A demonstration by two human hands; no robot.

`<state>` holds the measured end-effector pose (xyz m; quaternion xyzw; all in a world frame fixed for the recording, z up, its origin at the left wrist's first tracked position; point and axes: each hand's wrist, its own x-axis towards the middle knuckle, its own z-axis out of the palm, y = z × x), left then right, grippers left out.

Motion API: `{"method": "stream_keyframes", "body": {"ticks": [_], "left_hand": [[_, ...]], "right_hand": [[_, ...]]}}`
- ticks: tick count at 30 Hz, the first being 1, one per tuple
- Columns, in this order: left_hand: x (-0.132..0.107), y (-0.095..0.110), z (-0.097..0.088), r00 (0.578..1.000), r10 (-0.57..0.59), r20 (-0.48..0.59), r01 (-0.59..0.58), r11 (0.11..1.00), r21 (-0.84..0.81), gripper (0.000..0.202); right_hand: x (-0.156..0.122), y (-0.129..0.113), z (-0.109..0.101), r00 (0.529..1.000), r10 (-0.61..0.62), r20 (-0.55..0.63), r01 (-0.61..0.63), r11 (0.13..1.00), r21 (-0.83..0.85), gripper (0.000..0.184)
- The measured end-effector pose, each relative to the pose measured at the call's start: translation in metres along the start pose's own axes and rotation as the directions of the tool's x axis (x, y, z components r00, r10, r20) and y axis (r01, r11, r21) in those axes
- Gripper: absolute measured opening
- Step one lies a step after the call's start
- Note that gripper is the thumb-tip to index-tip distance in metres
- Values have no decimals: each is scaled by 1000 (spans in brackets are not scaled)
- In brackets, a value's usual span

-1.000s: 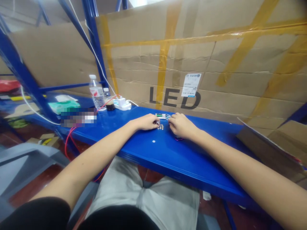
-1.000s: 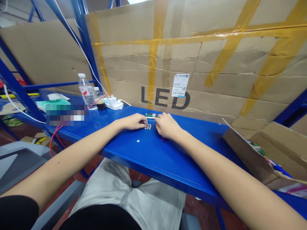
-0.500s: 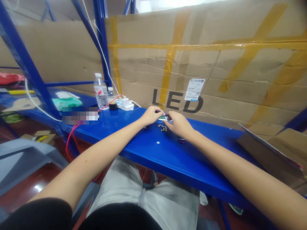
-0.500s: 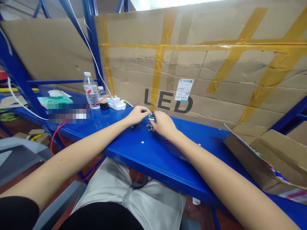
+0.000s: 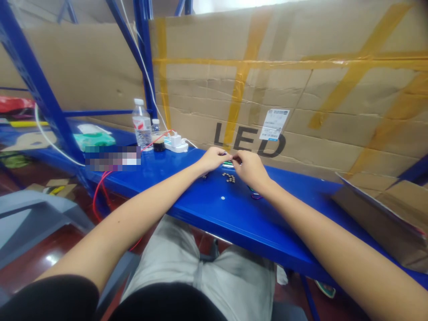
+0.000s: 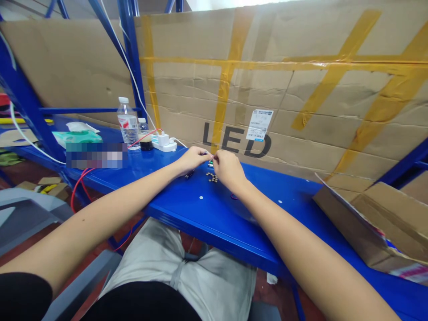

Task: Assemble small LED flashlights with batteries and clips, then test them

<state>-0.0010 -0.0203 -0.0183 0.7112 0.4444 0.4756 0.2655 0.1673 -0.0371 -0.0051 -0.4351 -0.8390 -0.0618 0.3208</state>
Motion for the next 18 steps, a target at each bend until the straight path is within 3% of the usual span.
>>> {"method": "stream_keyframes", "body": {"ticks": [3, 6, 10, 18], "left_hand": [[-1, 1, -1, 999, -20, 48, 20, 1000, 11, 32], [1, 2, -1, 995, 46, 88, -46, 999, 2, 25], [4, 0, -4, 994, 88, 59, -90, 996, 26, 16], [-5, 4, -12, 939, 324, 118, -342, 921, 187, 19]], "right_hand": [[-3, 1, 0, 999, 51, -8, -51, 997, 60, 13], [-4, 5, -1, 997, 64, -36, -57, 982, 179, 11], [-5, 12, -4, 993, 76, -90, -41, 939, 341, 12], [-5, 12, -3, 990, 41, -135, 24, 894, 447, 15]]}}
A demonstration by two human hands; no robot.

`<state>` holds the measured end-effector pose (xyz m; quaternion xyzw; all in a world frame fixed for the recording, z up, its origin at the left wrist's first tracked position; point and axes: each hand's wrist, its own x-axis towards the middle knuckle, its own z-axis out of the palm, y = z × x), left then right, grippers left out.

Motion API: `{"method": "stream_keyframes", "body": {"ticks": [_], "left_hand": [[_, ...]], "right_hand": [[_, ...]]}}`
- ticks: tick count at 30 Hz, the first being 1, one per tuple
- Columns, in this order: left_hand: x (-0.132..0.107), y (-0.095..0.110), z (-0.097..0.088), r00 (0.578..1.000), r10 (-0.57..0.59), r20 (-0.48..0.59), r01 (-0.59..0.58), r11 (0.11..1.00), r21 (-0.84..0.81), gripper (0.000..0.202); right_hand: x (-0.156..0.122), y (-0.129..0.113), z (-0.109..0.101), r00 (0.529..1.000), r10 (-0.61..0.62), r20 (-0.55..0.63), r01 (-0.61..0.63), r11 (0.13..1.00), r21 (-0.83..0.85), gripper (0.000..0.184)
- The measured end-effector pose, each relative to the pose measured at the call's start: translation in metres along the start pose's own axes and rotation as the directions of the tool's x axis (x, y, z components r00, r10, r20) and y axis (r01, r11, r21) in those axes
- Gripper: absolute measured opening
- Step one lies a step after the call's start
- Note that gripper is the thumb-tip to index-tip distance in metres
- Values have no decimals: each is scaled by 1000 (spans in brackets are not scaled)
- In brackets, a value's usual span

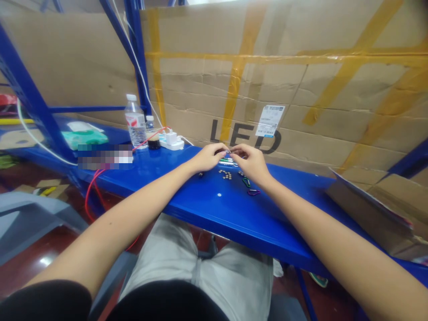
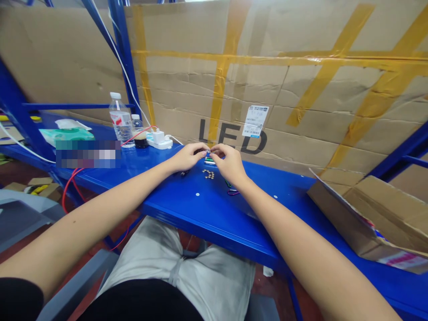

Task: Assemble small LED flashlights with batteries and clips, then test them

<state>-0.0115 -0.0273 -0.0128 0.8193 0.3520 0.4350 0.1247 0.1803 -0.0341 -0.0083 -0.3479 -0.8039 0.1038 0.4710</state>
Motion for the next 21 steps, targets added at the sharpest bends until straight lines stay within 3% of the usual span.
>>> {"method": "stream_keyframes", "body": {"ticks": [5, 11, 16, 21], "left_hand": [[1, -5, 4, 998, 18, 53, -14, 997, -70, 17], [2, -13, 10, 994, -69, 85, 94, 938, -334, 19], [2, -10, 7, 995, -72, 64, 90, 929, -358, 9], [2, -10, 5, 995, -75, 67, 95, 919, -382, 16]], "right_hand": [[-1, 7, 2, 998, -62, -11, 61, 998, -24, 15], [0, 9, 4, 998, -66, -19, 66, 997, 39, 11], [-1, 8, 4, 1000, -15, -20, 18, 985, 170, 9], [-1, 9, 4, 1000, -20, -12, 21, 988, 150, 10]]}}
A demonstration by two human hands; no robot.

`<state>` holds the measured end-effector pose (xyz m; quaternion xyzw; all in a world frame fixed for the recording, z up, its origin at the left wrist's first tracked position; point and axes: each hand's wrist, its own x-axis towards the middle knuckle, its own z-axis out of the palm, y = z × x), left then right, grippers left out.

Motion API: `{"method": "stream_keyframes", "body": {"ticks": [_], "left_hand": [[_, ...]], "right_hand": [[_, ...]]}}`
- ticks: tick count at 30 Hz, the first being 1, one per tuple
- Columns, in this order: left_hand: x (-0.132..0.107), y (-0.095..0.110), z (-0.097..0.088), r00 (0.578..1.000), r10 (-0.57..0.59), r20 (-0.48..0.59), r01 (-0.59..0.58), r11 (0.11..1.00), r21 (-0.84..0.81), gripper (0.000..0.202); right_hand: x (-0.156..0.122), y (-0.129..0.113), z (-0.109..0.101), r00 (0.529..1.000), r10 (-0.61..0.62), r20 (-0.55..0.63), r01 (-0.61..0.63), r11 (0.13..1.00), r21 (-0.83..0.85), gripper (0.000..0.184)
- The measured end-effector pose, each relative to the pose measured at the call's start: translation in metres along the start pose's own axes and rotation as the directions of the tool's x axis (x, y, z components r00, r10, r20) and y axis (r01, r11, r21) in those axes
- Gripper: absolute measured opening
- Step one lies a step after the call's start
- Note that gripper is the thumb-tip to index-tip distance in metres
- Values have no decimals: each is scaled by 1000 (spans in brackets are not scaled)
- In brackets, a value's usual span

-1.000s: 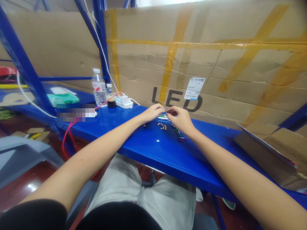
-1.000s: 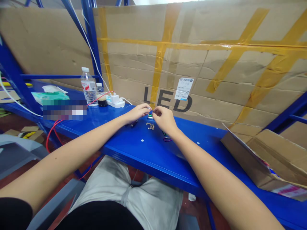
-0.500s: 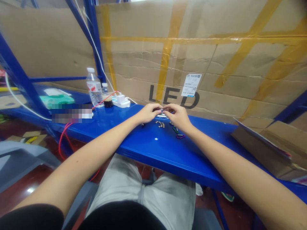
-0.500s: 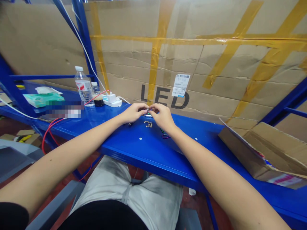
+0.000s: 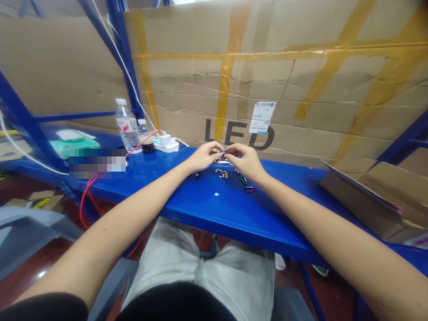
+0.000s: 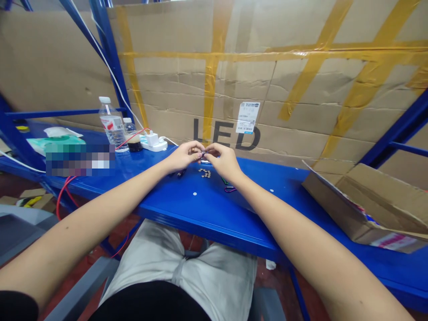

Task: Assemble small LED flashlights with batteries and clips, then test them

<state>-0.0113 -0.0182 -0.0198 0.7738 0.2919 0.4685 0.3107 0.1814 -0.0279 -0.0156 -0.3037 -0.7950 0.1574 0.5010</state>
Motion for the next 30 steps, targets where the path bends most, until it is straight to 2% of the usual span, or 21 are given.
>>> {"method": "stream_keyframes", "body": {"ticks": [7, 15, 22, 30], "left_hand": [[0, -1, -1, 1000, -22, -7, 22, 998, -57, 32], [-1, 0, 0, 999, -34, -5, 34, 999, -21, 25], [0, -3, -1, 999, -43, 8, 43, 999, 2, 24], [4, -5, -11, 998, 58, 37, -58, 998, 1, 16]], "right_hand": [[-1, 0, -2, 993, -114, -18, 109, 979, -171, 14], [-2, -3, -6, 981, -186, 62, 196, 921, -336, 14], [-2, -1, -6, 976, -193, 104, 218, 909, -357, 15], [1, 3, -10, 987, -121, 110, 159, 868, -470, 20]]}}
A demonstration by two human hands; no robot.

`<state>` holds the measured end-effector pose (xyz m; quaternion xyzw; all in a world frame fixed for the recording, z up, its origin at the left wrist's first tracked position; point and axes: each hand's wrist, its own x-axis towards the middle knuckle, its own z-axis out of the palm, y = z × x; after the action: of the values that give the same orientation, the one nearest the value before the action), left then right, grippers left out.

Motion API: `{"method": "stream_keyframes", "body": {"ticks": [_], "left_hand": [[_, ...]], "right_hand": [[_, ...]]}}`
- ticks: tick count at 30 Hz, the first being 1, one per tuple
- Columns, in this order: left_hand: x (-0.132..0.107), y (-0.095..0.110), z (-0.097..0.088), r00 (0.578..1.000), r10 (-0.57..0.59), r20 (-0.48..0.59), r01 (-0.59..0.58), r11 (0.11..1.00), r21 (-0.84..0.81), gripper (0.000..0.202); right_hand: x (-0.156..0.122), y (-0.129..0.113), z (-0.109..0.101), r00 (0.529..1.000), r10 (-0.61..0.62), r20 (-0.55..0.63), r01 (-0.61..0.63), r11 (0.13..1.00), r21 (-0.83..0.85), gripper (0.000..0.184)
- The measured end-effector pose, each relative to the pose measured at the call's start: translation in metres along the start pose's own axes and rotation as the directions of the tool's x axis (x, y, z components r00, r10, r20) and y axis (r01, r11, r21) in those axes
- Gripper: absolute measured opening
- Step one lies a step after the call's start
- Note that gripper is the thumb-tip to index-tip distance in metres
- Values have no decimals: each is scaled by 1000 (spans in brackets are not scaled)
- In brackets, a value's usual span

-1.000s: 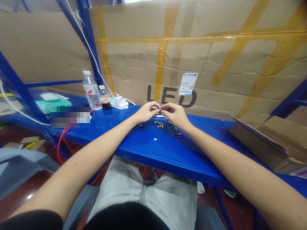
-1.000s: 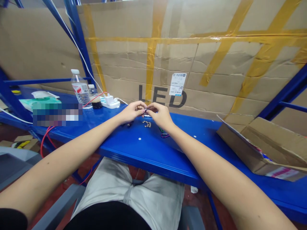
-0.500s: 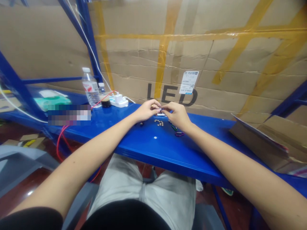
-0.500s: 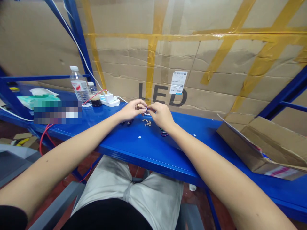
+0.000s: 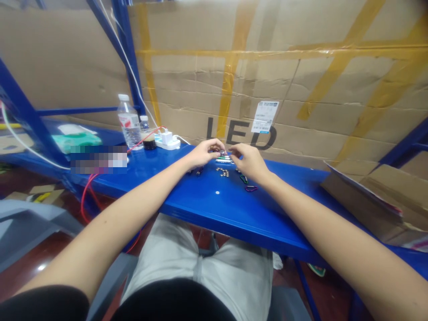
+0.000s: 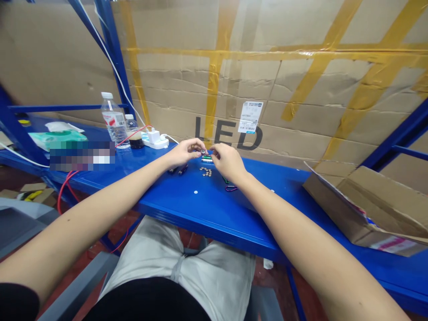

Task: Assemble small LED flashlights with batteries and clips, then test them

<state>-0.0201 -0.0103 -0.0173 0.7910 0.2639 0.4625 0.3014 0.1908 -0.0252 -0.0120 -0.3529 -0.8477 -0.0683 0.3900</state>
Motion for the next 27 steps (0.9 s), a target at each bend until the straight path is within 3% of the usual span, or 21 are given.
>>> {"method": "stream_keyframes", "body": {"ticks": [6, 17, 24, 27], "left_hand": [[-2, 3, -2, 998, 55, 23, -53, 993, -102, 16], [-1, -4, -2, 999, 46, -11, -47, 987, -156, 20], [-2, 7, 9, 995, 73, -74, -82, 987, -140, 31], [-2, 10, 13, 991, 84, -104, -89, 995, -39, 32]], "right_hand": [[0, 9, 1, 1000, 29, -3, -29, 998, -54, 22], [0, 15, 2, 998, 53, 43, -48, 994, -103, 18], [0, -1, 10, 995, 79, 67, -91, 979, 184, 30], [0, -5, 13, 993, 104, 64, -118, 952, 283, 19]]}}
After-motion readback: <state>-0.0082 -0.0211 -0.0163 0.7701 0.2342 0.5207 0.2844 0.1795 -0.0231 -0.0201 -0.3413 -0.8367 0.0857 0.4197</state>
